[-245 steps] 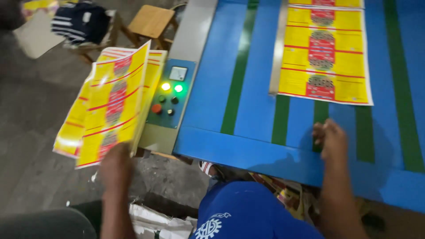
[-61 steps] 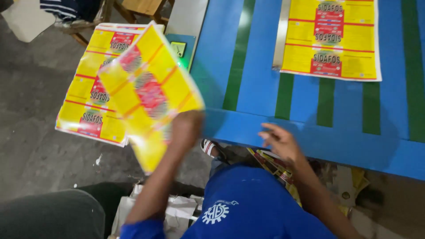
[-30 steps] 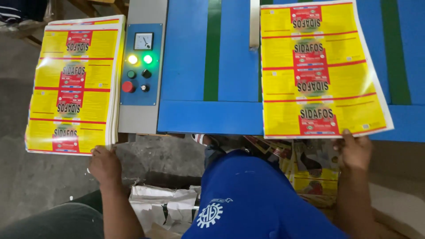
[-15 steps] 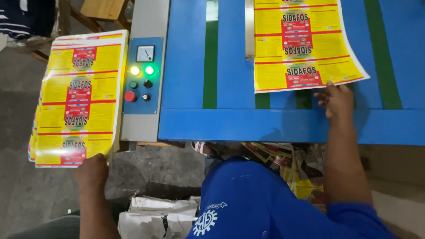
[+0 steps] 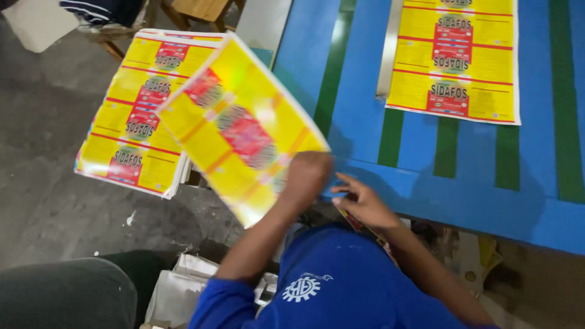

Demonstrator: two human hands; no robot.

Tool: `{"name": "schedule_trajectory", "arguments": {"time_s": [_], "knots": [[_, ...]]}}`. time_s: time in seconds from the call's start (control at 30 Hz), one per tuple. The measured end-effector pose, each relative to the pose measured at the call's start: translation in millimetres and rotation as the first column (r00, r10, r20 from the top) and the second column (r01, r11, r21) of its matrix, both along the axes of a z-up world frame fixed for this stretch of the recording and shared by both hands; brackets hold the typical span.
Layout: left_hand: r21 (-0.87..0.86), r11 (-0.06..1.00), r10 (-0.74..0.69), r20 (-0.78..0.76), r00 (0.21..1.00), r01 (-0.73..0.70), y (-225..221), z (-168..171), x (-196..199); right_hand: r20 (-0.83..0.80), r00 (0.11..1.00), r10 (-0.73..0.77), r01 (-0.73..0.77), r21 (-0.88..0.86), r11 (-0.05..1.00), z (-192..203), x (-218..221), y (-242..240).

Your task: Transferring individual printed labels from a stack onto a machine conveyor belt.

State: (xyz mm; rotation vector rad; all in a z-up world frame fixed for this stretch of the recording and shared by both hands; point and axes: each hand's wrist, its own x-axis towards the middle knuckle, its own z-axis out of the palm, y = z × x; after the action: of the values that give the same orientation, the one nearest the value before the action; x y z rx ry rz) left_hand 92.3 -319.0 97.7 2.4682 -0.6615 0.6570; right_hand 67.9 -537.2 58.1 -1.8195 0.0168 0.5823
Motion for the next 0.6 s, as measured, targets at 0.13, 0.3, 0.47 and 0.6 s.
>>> {"name": "schedule_trajectory", "arguments": {"time_s": [0.13, 0.3, 0.47, 0.6], "knots": [[-0.010, 0.997, -0.083, -0.021, 0.996, 0.083, -64, 18, -11, 0.418, 0.899, 0.128, -0.221, 0.182, 0.958, -90, 3, -17], [-0.175, 0.982, -0.080, -0.031, 0.996, 0.073, -8, 17, -11, -0.048, 0.935, -0.351, 0.346, 0.330, 0.878, -52, -9, -85], [0.048, 0.869, 0.485, 0.122, 0.866, -0.493, 178, -52, -14, 0.061, 0.732, -0.679, 0.604, 0.405, 0.687, -31, -35, -168], [0.501, 0.433, 0.896, -0.330, 0.298, -0.749, 272, -48, -62, 0.123, 0.536, -0.835, 0.734, 0.421, 0.533, -44, -71, -237]]}}
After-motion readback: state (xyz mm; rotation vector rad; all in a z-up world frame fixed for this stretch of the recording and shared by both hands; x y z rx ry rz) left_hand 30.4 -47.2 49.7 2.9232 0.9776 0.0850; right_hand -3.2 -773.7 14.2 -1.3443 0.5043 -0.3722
